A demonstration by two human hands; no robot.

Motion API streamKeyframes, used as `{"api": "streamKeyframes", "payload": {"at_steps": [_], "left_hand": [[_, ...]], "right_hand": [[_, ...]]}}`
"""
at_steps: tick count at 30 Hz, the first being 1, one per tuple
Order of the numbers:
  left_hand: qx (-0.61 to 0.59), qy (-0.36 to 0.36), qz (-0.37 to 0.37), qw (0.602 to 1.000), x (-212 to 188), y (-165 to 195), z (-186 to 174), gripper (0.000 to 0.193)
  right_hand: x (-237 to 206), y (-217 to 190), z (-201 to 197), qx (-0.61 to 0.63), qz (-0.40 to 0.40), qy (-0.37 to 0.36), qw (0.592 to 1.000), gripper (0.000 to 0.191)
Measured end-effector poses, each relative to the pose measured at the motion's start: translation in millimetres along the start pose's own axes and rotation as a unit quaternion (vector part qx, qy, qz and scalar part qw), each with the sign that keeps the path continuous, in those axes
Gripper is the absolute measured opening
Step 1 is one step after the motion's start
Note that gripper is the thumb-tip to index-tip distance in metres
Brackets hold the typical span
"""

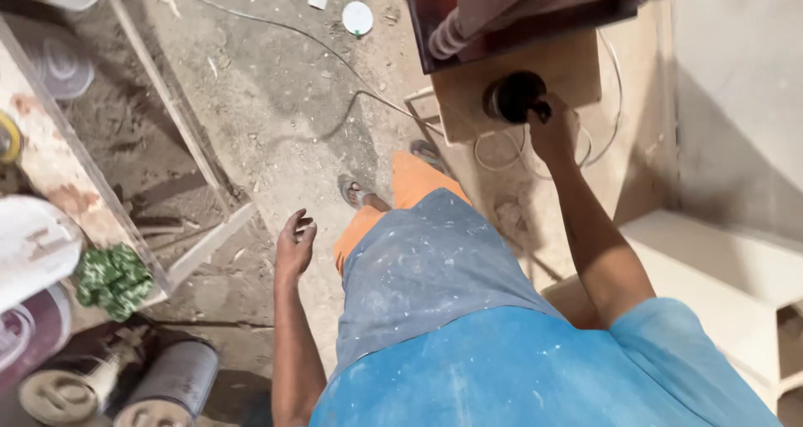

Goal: The person pours dark stain from a can into a small container, then uses a cloth to apply the stain to a wooden drawer and cabinet. They repeatedly dip the cloth into the container and wipe the surfaces, covering edges and flat areas.

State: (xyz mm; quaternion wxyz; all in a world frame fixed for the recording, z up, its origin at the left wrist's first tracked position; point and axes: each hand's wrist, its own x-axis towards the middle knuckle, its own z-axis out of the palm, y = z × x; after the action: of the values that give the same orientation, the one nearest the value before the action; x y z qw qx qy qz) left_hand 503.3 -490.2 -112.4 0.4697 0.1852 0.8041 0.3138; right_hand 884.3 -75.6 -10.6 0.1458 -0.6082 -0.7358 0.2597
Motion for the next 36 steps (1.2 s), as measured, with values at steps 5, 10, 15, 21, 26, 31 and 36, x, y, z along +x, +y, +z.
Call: {"api": "streamKeyframes", "payload": {"at_steps": [5, 10, 15, 21, 26, 31, 36], "left_hand": [[0.040, -0.042, -0.009, 0.998, 32.6, -11.6, -37.0, 0.055], [0.077, -0.054, -0.015, 0.995, 63.0, -0.2, -53.8, 0.056], [0.048, -0.027, -0.037, 0.998, 80.3, 11.7, -76.0, 0.054], [-0.041, 0.021, -0.114, 0.992, 107.3, 16.8, -107.4, 0.054], [-0.026, 0.003, -0.166, 0.986, 148.8, 46.9, -124.3, 0.054], [-0.001, -0.013, -0.102, 0.995, 208.7, 102.8, -140.5, 0.054], [0.009, -0.079, -0.089, 0.993, 257.0, 160.2, -172.4, 0.054]], "right_hand": [[10.7, -16.5, 37.0, -0.099, -0.004, 0.024, 0.995, 0.023], [44.1, -21.0, 69.2, -0.172, 0.054, -0.009, 0.984, 0.016], [69.2, -21.7, 73.0, -0.205, 0.109, -0.116, 0.966, 0.017], [62.2, -27.6, 57.2, -0.110, 0.034, 0.006, 0.993, 0.026], [53.6, -36.6, 55.2, -0.082, 0.077, 0.021, 0.993, 0.028], [43.6, -49.5, 62.6, -0.102, 0.166, 0.028, 0.981, 0.043], [36.3, -73.9, 68.2, -0.230, 0.211, 0.119, 0.943, 0.057]]}}
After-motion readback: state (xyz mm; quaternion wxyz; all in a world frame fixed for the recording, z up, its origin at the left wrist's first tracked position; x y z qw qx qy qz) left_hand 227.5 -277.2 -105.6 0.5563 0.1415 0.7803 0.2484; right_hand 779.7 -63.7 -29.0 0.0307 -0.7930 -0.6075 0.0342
